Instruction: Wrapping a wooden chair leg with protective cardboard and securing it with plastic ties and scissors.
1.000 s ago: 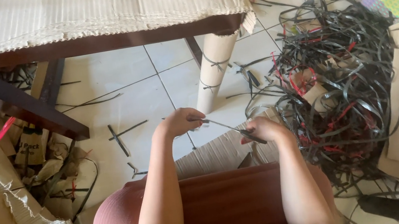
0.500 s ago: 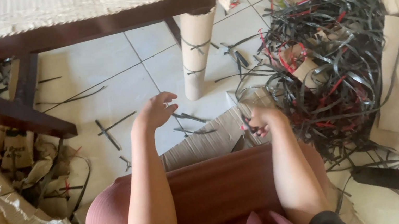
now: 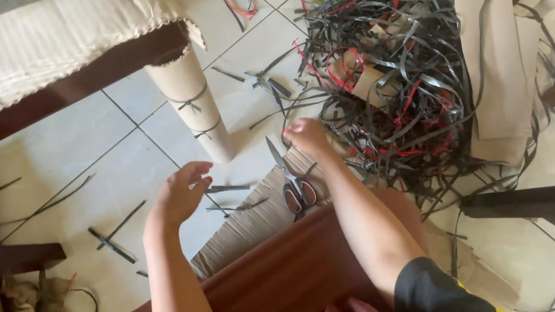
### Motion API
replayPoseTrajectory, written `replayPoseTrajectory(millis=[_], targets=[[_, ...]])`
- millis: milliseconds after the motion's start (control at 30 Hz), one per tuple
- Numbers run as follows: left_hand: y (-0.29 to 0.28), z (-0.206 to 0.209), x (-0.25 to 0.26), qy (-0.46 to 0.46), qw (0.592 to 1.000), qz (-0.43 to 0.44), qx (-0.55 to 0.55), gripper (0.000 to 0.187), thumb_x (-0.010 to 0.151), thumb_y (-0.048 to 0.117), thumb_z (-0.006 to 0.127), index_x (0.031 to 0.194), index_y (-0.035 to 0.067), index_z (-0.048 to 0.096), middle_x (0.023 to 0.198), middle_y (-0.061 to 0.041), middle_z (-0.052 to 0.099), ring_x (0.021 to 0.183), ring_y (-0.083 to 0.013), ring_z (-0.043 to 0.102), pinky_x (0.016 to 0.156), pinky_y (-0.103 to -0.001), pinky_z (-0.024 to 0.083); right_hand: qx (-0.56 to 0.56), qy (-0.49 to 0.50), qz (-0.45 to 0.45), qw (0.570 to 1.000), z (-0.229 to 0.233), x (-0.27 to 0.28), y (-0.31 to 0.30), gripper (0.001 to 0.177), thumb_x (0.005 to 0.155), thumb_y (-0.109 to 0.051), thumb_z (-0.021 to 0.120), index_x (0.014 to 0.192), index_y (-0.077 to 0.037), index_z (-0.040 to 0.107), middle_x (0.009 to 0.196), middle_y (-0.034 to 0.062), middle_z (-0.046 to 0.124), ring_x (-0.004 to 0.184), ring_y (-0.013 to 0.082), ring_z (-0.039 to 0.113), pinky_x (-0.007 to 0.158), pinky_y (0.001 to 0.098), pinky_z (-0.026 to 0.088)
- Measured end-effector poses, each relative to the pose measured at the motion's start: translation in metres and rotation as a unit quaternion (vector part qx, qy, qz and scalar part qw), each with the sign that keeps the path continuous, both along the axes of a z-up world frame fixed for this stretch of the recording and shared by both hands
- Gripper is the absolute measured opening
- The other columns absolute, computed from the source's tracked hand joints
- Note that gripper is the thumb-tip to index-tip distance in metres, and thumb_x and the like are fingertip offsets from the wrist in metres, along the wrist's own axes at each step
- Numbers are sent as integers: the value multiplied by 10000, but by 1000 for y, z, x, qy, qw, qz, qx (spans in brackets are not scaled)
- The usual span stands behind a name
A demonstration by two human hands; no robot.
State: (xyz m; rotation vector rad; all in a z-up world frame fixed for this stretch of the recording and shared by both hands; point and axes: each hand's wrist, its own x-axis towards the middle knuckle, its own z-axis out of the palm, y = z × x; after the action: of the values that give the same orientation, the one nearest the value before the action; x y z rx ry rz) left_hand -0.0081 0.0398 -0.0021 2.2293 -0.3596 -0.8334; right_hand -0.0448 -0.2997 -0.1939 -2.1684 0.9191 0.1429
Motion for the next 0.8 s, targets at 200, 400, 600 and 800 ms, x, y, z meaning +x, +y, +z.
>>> replayPoseTrajectory(millis=[200,400,600,800], targets=[[-13,-16,-4,15,999,-32,21,412,964,265,647,1368,186,643,1405,-82,671,1361,-306,571,1156,-496,455,596,-232,-306,705,34,9,-33,1011,943,-309,803,1634,-203,73,1676,147,58,1516,398,277,1206,614,315],[-34,-37,-8,46,996,-76,13,426,956,245,627,1381,215,639,1398,-96,686,1350,-329,587,1142,-503,477,619,-251,-329,667,45,11,-33,678,1019,-332,698,1528,-167,282,1528,52,266,1420,280,456,1116,470,405],[-54,-38,-16,26,997,-66,-28,442,1006,229,523,1441,178,584,1439,-133,636,1330,-326,595,1126,-511,480,454,-213,-83,861,76,7,1,472,993,-308,693,1437,-172,605,1469,55,503,961,205,721,688,311,506],[-51,-62,-14,2,988,50,-143,539,1083,497,389,1485,172,544,1439,-184,608,1375,-386,521,1151,-551,416,444,-190,246,840,195,-39,86,537,963,-132,639,1489,-69,553,1565,291,430,839,253,730,643,318,575]])
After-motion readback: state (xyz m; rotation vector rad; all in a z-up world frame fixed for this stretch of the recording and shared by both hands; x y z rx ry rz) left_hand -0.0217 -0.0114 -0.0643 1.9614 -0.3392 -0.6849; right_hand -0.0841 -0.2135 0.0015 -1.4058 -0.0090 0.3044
